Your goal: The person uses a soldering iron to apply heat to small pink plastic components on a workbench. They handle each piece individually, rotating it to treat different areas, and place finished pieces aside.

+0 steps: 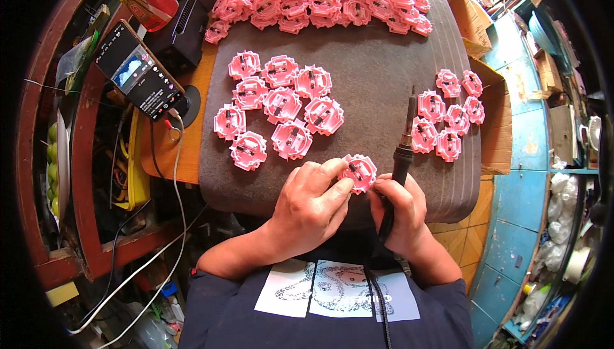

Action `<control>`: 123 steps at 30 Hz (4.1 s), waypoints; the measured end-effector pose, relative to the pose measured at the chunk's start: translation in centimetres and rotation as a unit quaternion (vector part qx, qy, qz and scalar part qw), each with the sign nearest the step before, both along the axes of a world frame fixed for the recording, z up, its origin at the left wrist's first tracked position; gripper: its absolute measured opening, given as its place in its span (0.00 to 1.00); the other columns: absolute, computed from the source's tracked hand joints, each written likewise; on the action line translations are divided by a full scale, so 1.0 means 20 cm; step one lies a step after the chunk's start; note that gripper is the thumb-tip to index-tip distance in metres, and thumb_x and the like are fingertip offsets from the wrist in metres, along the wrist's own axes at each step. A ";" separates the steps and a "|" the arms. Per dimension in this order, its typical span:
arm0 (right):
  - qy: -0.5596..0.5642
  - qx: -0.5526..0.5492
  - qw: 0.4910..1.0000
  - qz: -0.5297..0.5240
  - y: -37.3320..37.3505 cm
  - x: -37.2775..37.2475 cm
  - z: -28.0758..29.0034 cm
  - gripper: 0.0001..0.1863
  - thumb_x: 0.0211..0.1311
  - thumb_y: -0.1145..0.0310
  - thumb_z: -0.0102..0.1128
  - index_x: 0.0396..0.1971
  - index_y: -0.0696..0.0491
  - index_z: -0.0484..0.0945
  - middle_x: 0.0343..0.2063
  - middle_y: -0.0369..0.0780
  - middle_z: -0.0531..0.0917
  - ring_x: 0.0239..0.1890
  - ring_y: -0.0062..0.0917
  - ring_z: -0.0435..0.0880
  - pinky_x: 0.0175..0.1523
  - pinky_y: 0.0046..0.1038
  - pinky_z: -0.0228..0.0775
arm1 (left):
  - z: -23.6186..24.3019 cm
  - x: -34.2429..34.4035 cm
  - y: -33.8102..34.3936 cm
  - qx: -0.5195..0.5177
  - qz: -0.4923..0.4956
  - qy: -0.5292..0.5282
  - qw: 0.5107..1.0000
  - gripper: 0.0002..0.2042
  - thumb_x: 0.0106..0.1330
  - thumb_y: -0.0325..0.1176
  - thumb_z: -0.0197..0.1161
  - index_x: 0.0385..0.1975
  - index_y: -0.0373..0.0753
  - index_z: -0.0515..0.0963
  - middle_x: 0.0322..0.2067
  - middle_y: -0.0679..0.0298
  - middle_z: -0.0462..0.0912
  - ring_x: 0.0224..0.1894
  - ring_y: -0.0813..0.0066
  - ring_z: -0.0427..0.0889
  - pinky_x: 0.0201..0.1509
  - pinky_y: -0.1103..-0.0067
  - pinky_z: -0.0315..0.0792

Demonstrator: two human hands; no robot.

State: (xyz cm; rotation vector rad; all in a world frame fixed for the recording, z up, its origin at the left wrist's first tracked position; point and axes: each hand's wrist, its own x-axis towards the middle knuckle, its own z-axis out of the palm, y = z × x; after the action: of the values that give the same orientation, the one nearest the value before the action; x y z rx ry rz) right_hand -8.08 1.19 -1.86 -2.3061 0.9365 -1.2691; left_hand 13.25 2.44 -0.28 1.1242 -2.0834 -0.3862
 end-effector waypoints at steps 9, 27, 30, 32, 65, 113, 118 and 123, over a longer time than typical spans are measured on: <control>0.019 -0.022 1.000 -0.011 0.00 0.00 0.00 0.35 0.45 0.85 0.68 0.58 0.56 0.72 0.33 0.44 0.80 0.31 0.41 0.81 0.34 0.40 0.73 | 0.01 0.00 -0.01 -0.004 0.002 0.021 1.000 0.18 0.56 0.22 0.75 0.48 0.34 0.82 0.53 0.52 0.81 0.39 0.59 0.81 0.45 0.66 0.77; -0.062 0.069 0.996 0.014 -0.02 0.06 0.04 0.22 0.60 0.88 0.65 0.54 0.60 0.74 0.38 0.46 0.84 0.31 0.30 0.84 0.36 0.28 0.77 | 0.00 -0.05 -0.01 0.094 -0.017 0.130 0.987 0.16 0.59 0.16 0.71 0.48 0.34 0.85 0.46 0.53 0.83 0.41 0.56 0.87 0.44 0.68 0.83; -0.057 0.056 0.997 0.006 -0.02 0.05 0.02 0.23 0.60 0.89 0.65 0.55 0.60 0.73 0.39 0.47 0.84 0.32 0.29 0.84 0.37 0.27 0.77 | 0.01 -0.05 -0.03 0.095 -0.016 0.123 0.988 0.15 0.60 0.17 0.72 0.47 0.34 0.85 0.44 0.54 0.83 0.39 0.56 0.87 0.42 0.69 0.82; -0.057 0.047 0.997 -0.003 -0.01 0.05 0.01 0.25 0.60 0.89 0.65 0.57 0.60 0.71 0.40 0.49 0.84 0.33 0.30 0.84 0.37 0.27 0.78 | 0.01 -0.05 -0.04 0.079 -0.020 0.123 0.989 0.14 0.60 0.18 0.72 0.46 0.33 0.85 0.42 0.54 0.83 0.37 0.56 0.87 0.39 0.68 0.83; -0.098 -0.009 0.995 0.012 0.05 -0.24 0.06 0.43 0.69 0.39 0.66 0.63 0.64 0.71 0.37 0.52 0.80 0.33 0.38 0.82 0.34 0.38 0.75 | 0.02 -0.04 -0.05 0.071 -0.005 0.084 0.994 0.13 0.59 0.16 0.72 0.42 0.36 0.84 0.39 0.56 0.83 0.37 0.57 0.86 0.39 0.68 0.81; -0.027 -0.004 0.997 0.066 0.10 -0.24 0.23 0.14 0.47 0.74 0.66 0.37 0.59 0.82 0.19 0.38 0.78 0.16 0.29 0.73 0.23 0.33 0.63 | 0.06 -0.05 -0.04 0.082 -0.014 0.043 0.996 0.12 0.59 0.14 0.71 0.43 0.33 0.84 0.41 0.54 0.82 0.36 0.57 0.88 0.39 0.68 0.82; -0.026 0.008 0.998 0.060 0.11 -0.25 0.23 0.13 0.51 0.72 0.67 0.37 0.59 0.82 0.20 0.39 0.78 0.19 0.30 0.75 0.25 0.32 0.65 | 0.06 -0.05 -0.04 0.077 -0.013 0.046 0.996 0.12 0.59 0.14 0.70 0.42 0.32 0.84 0.41 0.54 0.82 0.36 0.57 0.88 0.39 0.68 0.82; -0.049 0.010 0.998 0.041 0.13 -0.28 0.20 0.15 0.59 0.68 0.69 0.43 0.59 0.81 0.23 0.40 0.80 0.21 0.31 0.77 0.28 0.32 0.69 | 0.05 -0.05 -0.04 0.071 -0.013 0.048 0.996 0.12 0.59 0.14 0.70 0.43 0.33 0.84 0.41 0.53 0.82 0.36 0.57 0.88 0.39 0.68 0.82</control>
State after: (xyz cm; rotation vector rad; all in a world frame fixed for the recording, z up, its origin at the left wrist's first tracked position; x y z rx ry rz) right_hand -13.65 3.72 2.07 -2.2213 0.8098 -1.3188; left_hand 12.26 1.69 0.79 1.1385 -2.0135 -0.5960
